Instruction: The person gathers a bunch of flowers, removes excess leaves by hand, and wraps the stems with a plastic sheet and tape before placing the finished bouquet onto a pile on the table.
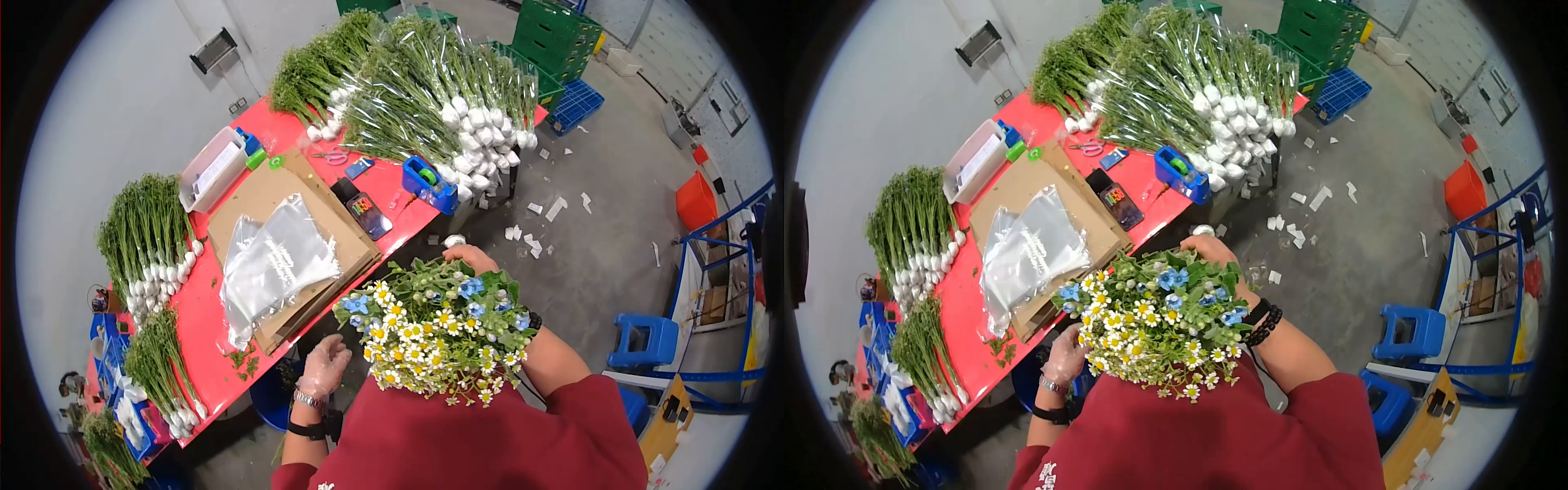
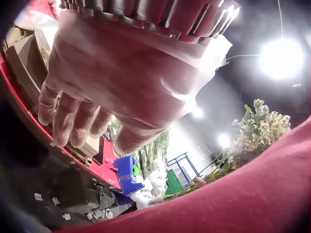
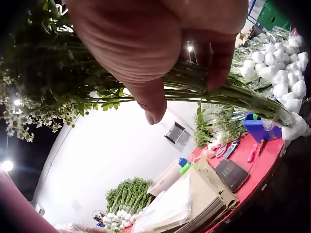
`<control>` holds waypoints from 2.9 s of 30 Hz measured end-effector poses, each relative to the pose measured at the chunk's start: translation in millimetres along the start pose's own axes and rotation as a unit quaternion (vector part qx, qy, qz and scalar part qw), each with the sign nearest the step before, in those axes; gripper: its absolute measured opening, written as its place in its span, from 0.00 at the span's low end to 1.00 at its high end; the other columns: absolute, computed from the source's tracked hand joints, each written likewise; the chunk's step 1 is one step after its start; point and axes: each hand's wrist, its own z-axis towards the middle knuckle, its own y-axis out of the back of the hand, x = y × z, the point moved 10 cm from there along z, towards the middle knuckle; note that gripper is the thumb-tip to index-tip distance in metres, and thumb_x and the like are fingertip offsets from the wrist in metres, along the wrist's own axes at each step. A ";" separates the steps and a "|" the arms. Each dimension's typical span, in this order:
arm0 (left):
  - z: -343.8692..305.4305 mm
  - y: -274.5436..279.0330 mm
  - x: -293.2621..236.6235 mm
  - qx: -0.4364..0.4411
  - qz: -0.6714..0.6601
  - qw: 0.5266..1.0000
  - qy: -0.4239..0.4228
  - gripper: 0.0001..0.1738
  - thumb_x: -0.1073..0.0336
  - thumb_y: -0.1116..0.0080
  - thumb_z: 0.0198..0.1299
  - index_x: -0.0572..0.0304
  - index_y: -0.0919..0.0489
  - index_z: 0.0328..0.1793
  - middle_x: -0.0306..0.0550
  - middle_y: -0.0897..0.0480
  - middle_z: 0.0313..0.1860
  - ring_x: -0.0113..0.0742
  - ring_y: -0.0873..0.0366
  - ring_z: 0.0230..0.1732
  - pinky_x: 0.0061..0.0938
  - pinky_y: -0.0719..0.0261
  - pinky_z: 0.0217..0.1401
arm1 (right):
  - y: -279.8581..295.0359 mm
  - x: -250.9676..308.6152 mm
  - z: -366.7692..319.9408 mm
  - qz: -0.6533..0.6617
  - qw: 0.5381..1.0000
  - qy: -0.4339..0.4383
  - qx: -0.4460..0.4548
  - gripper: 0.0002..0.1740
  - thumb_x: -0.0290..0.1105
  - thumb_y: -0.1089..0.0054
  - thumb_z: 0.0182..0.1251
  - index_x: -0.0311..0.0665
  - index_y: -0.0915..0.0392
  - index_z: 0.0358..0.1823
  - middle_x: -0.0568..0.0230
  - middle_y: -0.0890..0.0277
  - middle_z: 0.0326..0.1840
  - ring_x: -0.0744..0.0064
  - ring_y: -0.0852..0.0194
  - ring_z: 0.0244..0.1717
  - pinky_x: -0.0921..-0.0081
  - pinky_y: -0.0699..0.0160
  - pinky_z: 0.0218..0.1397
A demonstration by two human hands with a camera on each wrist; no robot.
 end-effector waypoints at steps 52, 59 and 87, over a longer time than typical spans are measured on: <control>178.1 113.0 -6.3 -0.345 0.059 0.904 0.245 0.21 0.50 0.37 0.68 0.64 0.12 0.40 0.65 0.13 0.37 0.58 0.13 0.41 0.43 0.17 0.49 | -74.8 -34.6 227.9 0.451 0.867 -0.144 0.156 0.18 0.28 0.36 0.76 0.36 0.22 0.65 0.57 0.15 0.58 0.64 0.14 0.56 0.68 0.15 0.62; 200.2 97.5 -15.0 -0.309 -0.072 0.924 0.214 0.16 0.60 0.30 0.62 0.70 0.13 0.37 0.56 0.11 0.32 0.42 0.14 0.32 0.37 0.17 0.43 | -104.7 -83.1 224.8 0.574 0.749 -0.309 0.120 0.18 0.31 0.42 0.81 0.37 0.25 0.67 0.59 0.17 0.61 0.63 0.16 0.60 0.68 0.12 0.61; 110.2 153.1 -270.3 -0.434 0.129 0.858 -0.242 0.08 0.70 0.33 0.61 0.66 0.22 0.36 0.61 0.20 0.56 0.59 0.19 0.52 0.46 0.22 0.57 | -223.8 2.9 216.8 0.738 0.484 -0.339 0.326 0.36 0.50 0.47 0.81 0.45 0.43 0.84 0.53 0.42 0.84 0.53 0.40 0.81 0.51 0.40 0.85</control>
